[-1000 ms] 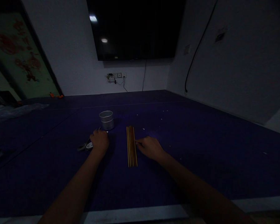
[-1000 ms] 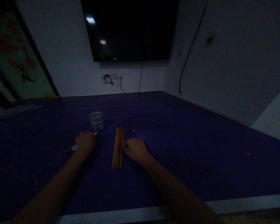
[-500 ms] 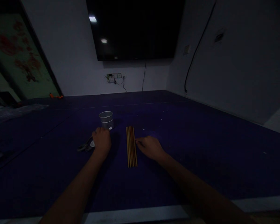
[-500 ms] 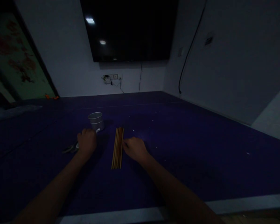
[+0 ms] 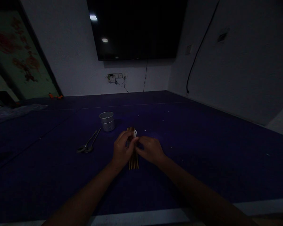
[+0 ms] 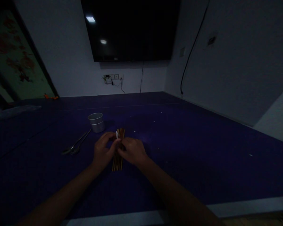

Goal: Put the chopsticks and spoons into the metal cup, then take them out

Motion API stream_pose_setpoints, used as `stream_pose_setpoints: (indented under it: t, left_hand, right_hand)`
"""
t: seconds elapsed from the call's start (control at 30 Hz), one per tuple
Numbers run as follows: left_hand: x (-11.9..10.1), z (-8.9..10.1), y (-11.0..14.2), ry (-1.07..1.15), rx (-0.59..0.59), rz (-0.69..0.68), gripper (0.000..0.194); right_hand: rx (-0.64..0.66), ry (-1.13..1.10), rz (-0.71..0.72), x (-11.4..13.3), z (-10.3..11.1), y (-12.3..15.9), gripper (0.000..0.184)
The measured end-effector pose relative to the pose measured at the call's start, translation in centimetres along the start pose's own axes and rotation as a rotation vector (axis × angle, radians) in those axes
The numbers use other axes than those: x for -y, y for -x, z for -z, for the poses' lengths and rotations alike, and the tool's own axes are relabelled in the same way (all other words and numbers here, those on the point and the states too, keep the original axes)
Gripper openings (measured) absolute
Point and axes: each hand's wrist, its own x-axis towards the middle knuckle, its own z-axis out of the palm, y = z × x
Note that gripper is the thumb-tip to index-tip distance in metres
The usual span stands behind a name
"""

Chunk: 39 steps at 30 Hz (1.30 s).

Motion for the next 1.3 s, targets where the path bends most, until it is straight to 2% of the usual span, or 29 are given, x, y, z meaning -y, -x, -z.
stream_pose_setpoints:
  t: [0.13,0.2,0.3,0.43,0.67,0.77,1.13,1.3]
  left_hand:
    - [0.2,-0.4,0.2,0.054,0.024,0.03,0.025]
    - [0.7,-0.6,0.3,0.008,0.06,0.018,0.035]
    - [1.7,-1.1,0.4,-0.135,0.224,-0.024,0.049]
    - [2.8,-1.7,0.8,-0.268,0.487,-0.04,0.046]
    - [3.1,-1.7,1.0,-0.319,0.74,0.034,0.046]
    - [3.1,-1.5,0.8,-0.337,0.771,0.048,0.047]
    - [2.7,-0.8,0.3,-0.465,0.764,0.067,0.046]
    - [3.1,-0.6,-0.1,-0.513,0.738,0.093,0.04]
  right_hand:
    - [-0.044,0.004,-0.036,-0.1,-0.2,-0.1,0.027]
    - [-0.09,-0.026,-0.09,-0.3,-0.1,-0.3,0.029]
    - [-0.161,-0.113,-0.196,-1.0,-0.1,-0.6,0.037]
    - [-0.225,-0.242,-0.343,-2.4,-0.6,-0.8,0.04]
    - [-0.304,-0.257,-0.414,-3.4,-1.3,-0.7,0.039]
    - [-0.298,-0.257,-0.412,-3.4,-1.2,-0.8,0.04]
    - [-0.184,-0.321,-0.329,-3.4,-1.9,-0.7,0.035]
    - [-0.075,-0.372,-0.314,-3.5,-2.4,-0.9,0.03]
